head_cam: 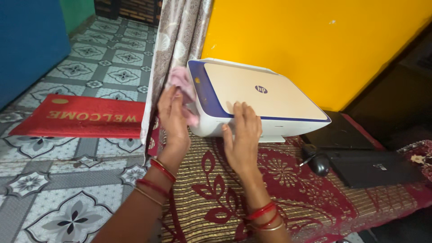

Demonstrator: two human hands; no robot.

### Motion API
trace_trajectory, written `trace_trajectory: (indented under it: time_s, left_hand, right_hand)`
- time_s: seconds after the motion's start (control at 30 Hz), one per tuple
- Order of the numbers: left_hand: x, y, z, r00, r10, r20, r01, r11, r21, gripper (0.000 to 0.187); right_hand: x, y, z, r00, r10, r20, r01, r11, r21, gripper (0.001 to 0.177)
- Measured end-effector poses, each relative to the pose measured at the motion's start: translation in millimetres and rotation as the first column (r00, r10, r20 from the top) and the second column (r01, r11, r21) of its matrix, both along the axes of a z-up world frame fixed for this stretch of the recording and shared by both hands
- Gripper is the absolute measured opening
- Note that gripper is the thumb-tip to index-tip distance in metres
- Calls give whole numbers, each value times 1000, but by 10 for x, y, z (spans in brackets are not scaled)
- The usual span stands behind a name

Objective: The person cleans a keyboard and printer with a pink cloth, then sits on the floor to unpack and sort a stack of white papers from a plastic sleeve. The person wipes the printer surface thoroughly and arranges the papers into a neat pile.

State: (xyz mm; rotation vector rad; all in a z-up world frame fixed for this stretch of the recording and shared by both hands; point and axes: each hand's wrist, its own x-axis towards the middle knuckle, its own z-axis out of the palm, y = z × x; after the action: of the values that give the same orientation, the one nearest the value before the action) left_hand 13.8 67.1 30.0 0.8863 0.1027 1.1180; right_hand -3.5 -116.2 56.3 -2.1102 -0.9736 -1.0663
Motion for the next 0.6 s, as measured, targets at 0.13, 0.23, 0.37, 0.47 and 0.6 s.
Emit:
trace_trajectory:
  time_s: [0.13, 0.23, 0.37, 0.47, 0.6]
  left_hand:
    - [153, -133, -81, 968, -220, 117, 200, 967, 158, 50]
    - [332, -130, -86, 970, -192, 147, 141, 943, 302, 54]
    - [676, 116, -31, 993, -79, 92, 36, 917, 396, 57]
    - [964, 355, -38, 1000, -22, 12, 14, 900, 436, 55]
    - [1266, 683, -114, 971, 214, -105, -114, 806, 582, 47]
  right_hand:
    - [82, 28, -172, 997, -57, 45, 58, 998, -18, 57]
    - [108, 57, -224, 995, -63, 74, 63, 998, 10, 53]
    - [105, 97, -229, 994, -74, 78, 71, 997, 38, 52]
    - [118, 103, -235, 994, -77, 83, 72, 996, 51, 49]
    - [144, 94, -259, 995, -70, 75, 65, 996, 64, 48]
